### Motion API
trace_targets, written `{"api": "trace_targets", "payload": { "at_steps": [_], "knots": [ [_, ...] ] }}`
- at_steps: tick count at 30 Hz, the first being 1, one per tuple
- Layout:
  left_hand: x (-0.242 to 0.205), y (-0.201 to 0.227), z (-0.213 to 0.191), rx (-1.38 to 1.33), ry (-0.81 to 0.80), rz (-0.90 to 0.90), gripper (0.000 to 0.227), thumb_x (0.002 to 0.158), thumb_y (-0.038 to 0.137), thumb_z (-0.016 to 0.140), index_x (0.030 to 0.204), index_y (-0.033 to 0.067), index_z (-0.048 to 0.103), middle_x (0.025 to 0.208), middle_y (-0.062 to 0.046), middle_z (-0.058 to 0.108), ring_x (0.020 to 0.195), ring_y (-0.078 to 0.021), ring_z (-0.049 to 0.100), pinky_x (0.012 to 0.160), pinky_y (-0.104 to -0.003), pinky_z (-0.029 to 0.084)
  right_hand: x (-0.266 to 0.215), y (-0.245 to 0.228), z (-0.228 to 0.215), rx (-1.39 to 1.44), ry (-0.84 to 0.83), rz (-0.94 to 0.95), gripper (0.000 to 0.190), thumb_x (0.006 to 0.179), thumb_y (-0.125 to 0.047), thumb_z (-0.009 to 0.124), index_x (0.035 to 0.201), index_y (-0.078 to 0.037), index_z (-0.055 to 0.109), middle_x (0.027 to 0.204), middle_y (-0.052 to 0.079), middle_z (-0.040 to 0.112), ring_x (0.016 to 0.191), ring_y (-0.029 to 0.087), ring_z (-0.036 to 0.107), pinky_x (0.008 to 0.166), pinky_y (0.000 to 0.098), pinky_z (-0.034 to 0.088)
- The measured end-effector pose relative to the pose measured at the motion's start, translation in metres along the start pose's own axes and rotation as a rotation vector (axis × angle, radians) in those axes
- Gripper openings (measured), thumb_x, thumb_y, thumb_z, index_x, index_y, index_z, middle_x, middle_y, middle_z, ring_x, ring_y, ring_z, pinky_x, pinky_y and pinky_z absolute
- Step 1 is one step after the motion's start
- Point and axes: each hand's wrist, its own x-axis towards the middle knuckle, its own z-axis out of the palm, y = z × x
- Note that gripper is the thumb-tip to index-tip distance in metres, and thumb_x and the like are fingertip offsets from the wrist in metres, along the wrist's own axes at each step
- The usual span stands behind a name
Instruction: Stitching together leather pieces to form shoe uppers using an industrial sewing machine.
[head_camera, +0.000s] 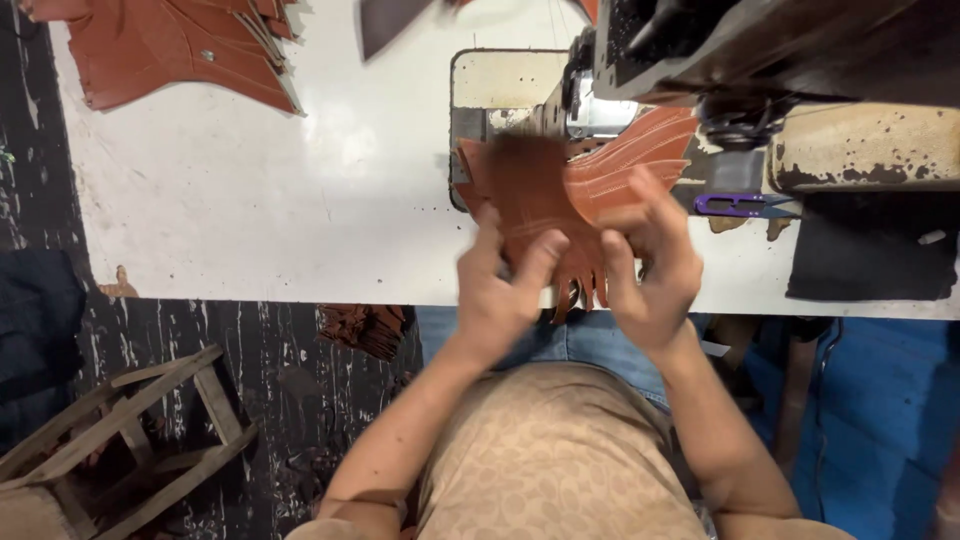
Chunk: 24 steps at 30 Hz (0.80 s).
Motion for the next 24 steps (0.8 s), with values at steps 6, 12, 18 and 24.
{"api": "trace_targets", "payload": {
  "at_steps": [6,12,18,24],
  "knots": [
    [0.104,0.029,-0.028,-0.078,0.004,0.013,0.074,0.097,0.01,0.078,0.16,0.005,0.039,0.111,-0.021,0.058,0.097,-0.022,0.055,0.088,-0.036,0.048,0.055,0.021,0.001,0.467,-0.129,0.426,0.042,0.11,0.0,0.064,0.143,0.01,0.042,0.098,0.01,0.068,0.08,0.01,0.061,0.068,0.0216,0.049],
    [0.179,0.05,-0.052,-0.098,-0.594,0.451,0.036,0.089,-0.005,0.065,0.125,0.0024,0.065,0.117,-0.001,0.068,0.112,-0.0083,0.063,0.104,-0.026,0.052,0.055,0.002,0.01,0.523,-0.105,0.47,0.065,0.105,0.003,0.063,0.161,0.004,0.031,0.1,0.01,0.071,0.082,0.01,0.065,0.067,0.0222,0.053],
    [0.195,0.054,-0.058,0.116,-0.758,0.448,0.028,0.087,-0.003,0.068,0.115,0.0031,0.07,0.109,0.0,0.071,0.102,-0.0067,0.064,0.097,-0.025,0.055,0.044,-0.005,0.025,0.567,-0.03,0.392,0.069,0.107,0.008,0.062,0.161,0.0,0.021,0.105,0.017,0.074,0.086,0.016,0.071,0.077,0.0283,0.061],
    [0.194,0.068,-0.056,0.262,-0.787,0.405,0.022,0.091,0.002,0.066,0.112,0.0066,0.07,0.099,0.003,0.071,0.09,-0.0051,0.065,0.084,-0.024,0.055,0.042,-0.012,0.026,0.596,-0.038,0.369,0.046,0.109,0.01,0.06,0.147,0.0,0.036,0.104,0.02,0.075,0.086,0.019,0.073,0.079,0.0312,0.063]
  ]
}}
